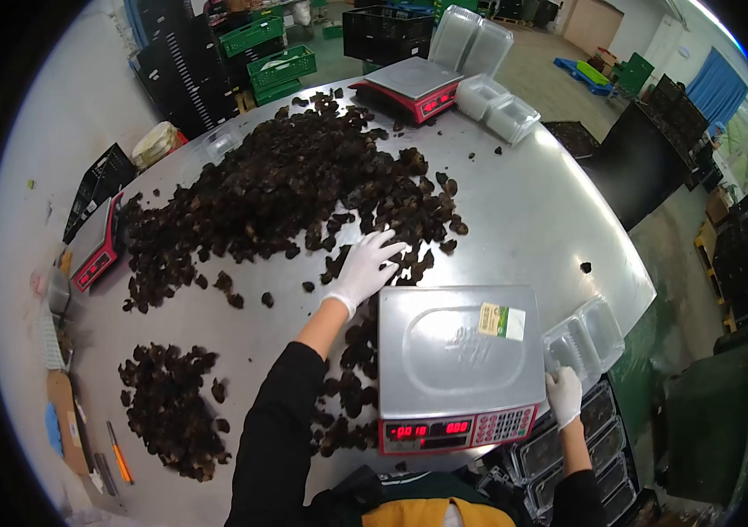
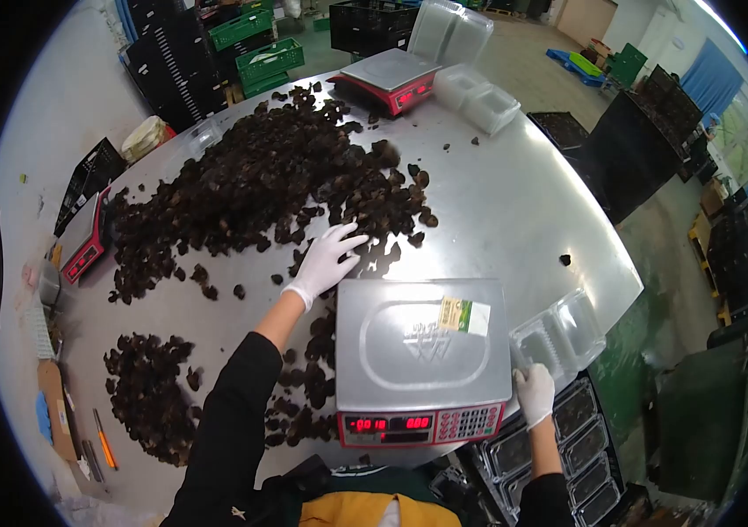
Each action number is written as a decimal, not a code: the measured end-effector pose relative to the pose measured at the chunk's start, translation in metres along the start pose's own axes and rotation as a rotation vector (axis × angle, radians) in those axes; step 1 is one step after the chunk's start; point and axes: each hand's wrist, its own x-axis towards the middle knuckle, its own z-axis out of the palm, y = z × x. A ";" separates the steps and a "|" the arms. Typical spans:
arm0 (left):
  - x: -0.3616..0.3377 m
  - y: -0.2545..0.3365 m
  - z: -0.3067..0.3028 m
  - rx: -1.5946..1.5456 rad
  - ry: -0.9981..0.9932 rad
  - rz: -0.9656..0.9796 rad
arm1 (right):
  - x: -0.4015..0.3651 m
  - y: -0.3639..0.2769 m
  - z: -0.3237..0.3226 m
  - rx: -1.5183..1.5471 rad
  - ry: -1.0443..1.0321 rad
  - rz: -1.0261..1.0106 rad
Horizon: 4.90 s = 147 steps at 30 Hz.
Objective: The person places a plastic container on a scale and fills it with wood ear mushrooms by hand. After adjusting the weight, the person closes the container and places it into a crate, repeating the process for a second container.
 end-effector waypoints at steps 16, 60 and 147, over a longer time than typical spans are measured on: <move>-0.019 -0.043 0.011 0.125 -0.238 -0.144 | -0.002 -0.007 -0.008 0.060 -0.052 0.039; -0.202 -0.021 -0.191 -0.307 0.437 -0.714 | -0.016 0.014 -0.006 0.033 -0.005 -0.067; -0.234 0.039 -0.036 0.235 -0.134 -0.268 | -0.035 -0.175 -0.033 0.825 -0.149 0.275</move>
